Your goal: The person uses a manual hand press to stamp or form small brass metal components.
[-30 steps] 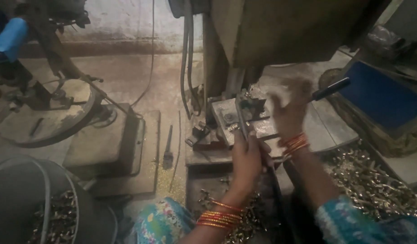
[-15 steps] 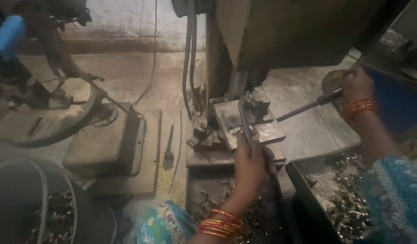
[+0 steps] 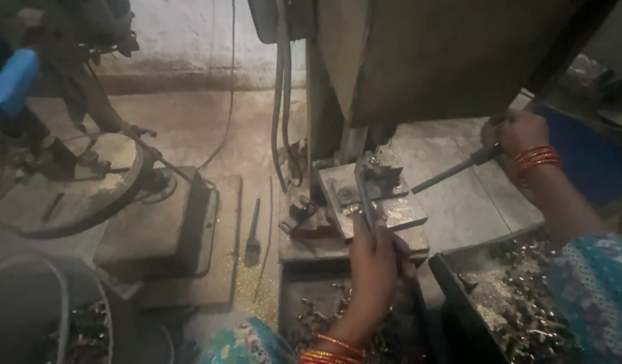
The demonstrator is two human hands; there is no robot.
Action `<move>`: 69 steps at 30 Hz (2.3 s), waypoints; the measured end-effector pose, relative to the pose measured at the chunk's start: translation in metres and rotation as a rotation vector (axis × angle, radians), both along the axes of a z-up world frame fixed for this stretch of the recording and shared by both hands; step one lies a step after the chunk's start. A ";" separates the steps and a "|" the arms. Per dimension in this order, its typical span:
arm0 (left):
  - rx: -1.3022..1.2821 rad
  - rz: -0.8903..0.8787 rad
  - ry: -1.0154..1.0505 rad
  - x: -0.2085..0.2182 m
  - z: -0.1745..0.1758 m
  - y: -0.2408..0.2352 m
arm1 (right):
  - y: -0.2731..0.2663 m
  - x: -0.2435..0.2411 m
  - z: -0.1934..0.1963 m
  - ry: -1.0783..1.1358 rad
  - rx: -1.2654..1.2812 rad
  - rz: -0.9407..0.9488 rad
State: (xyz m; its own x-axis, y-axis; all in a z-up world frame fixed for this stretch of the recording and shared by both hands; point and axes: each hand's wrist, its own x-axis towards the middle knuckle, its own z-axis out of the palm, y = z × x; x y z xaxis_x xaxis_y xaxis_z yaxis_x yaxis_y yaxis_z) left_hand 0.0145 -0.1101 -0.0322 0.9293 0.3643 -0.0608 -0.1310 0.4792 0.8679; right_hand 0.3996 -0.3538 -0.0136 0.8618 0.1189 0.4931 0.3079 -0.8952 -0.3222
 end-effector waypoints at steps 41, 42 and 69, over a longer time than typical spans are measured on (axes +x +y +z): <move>0.031 0.030 0.222 -0.005 0.045 0.005 | -0.043 0.019 -0.113 0.111 0.032 0.065; 0.027 0.031 0.223 -0.003 0.042 0.004 | -0.051 0.029 -0.130 0.112 0.028 0.066; 0.395 -0.336 0.080 -0.012 0.016 0.120 | -0.131 -0.014 -0.198 -0.330 -0.344 -0.031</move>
